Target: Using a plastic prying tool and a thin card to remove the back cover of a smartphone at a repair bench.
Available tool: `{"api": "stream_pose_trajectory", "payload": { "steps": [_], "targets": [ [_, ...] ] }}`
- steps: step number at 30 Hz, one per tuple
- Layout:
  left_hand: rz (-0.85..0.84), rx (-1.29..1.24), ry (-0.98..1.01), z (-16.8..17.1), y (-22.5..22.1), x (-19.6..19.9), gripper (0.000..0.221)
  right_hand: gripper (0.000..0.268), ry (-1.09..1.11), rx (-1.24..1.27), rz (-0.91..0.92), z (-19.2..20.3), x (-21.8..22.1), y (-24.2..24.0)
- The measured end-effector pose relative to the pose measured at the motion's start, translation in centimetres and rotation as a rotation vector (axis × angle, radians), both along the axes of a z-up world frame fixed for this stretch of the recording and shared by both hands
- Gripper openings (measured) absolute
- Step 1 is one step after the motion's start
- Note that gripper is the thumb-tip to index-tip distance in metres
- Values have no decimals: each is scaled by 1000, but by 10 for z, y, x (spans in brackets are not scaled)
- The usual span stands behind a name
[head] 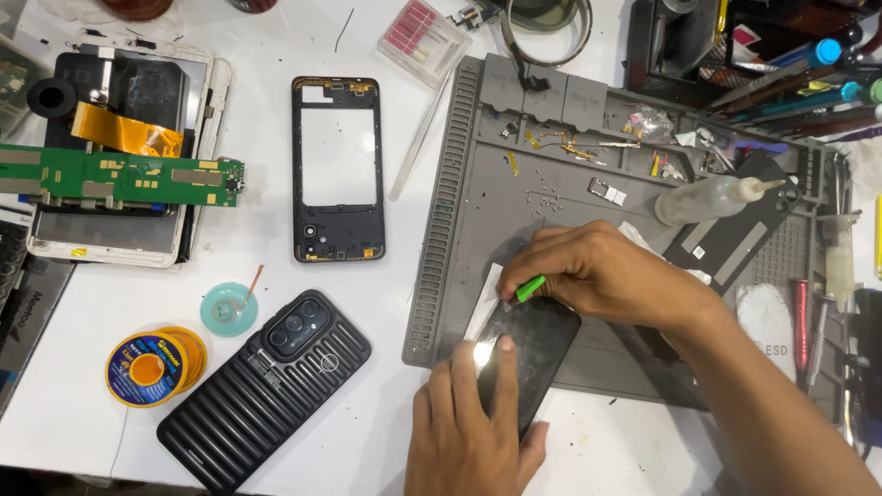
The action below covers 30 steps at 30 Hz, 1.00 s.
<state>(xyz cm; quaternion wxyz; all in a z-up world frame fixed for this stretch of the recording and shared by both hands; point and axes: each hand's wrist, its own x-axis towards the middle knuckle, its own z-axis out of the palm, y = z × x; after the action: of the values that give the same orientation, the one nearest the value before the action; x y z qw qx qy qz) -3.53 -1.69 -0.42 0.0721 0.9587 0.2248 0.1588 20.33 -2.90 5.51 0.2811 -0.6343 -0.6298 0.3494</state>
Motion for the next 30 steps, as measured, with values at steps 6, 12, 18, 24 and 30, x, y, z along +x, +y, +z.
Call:
{"api": "stream_pose_trajectory", "payload": {
  "steps": [6,12,18,24,30],
  "targets": [
    [2,2,-112,-9,-6,-5,77,36,-53,106,75,-4,-8,2],
    [22,-16,-115,-5,-4,-3,82,37,-31,102,91,-4,-5,4],
    [1,-71,-113,-8,-5,-2,83,36,-14,117,116,-3,-15,4],
    [-5,-74,-104,-4,-3,-2,80,38,-5,84,100,-2,-16,5],
    [-4,-58,-114,2,0,0,72,31,0,104,147,0,-28,6]
  ]
}}
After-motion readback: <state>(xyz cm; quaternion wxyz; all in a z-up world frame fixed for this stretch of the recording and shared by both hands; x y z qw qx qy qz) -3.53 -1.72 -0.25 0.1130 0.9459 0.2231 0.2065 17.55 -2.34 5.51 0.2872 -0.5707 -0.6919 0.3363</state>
